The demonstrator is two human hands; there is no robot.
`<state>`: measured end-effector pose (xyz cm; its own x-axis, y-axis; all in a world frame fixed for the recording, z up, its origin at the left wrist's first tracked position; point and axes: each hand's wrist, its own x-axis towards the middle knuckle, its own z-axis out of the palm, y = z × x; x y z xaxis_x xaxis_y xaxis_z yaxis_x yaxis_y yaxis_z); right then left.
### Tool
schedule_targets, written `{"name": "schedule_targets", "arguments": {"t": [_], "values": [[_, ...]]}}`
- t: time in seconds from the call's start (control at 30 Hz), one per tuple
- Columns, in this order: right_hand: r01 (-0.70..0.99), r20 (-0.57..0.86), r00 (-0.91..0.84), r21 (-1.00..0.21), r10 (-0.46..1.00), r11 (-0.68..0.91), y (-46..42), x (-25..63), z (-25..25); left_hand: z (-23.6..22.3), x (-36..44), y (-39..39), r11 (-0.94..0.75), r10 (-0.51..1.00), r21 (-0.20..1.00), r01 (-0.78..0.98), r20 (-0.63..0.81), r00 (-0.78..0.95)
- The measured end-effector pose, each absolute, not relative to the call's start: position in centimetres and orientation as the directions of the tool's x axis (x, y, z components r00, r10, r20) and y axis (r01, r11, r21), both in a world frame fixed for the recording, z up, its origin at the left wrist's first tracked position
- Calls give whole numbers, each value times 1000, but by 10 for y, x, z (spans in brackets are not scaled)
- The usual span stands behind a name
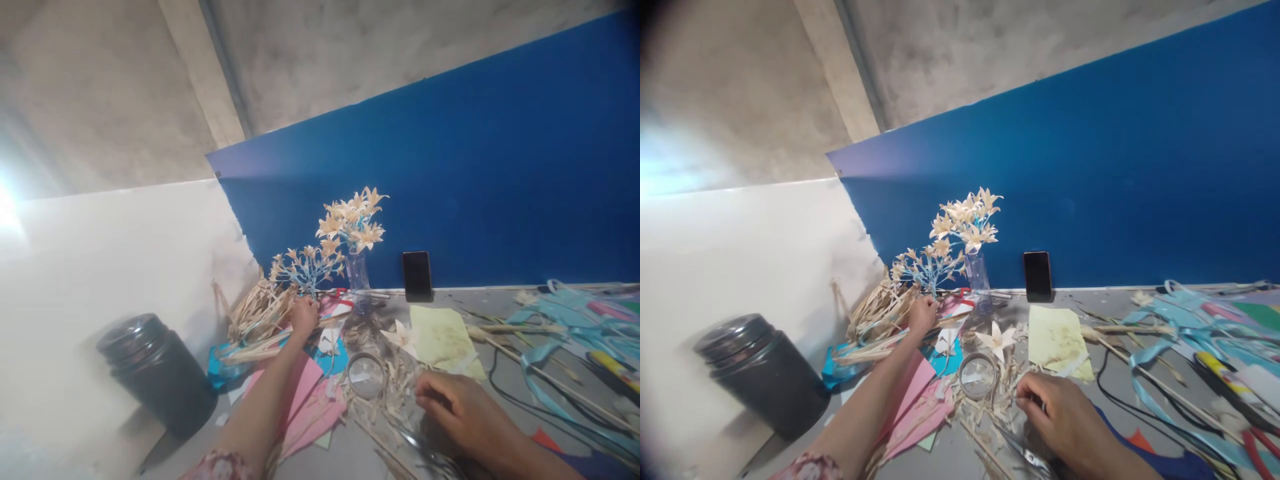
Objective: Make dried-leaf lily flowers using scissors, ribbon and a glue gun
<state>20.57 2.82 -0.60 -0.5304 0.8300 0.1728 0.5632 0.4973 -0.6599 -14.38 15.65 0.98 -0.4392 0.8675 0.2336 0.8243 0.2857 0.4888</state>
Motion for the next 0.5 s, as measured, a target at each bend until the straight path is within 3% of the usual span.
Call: {"name": "schedule_targets", "arguments": {"t": [0.3,0.5], "values": [[576,153,-544,-647,825,500,29,204,-8,14,-156,167,62,733,692,719,458,-504],[576,147,-578,-624,803,528,31,204,-15,33,-167,168,-91,626,730,678,571,-531]]}}
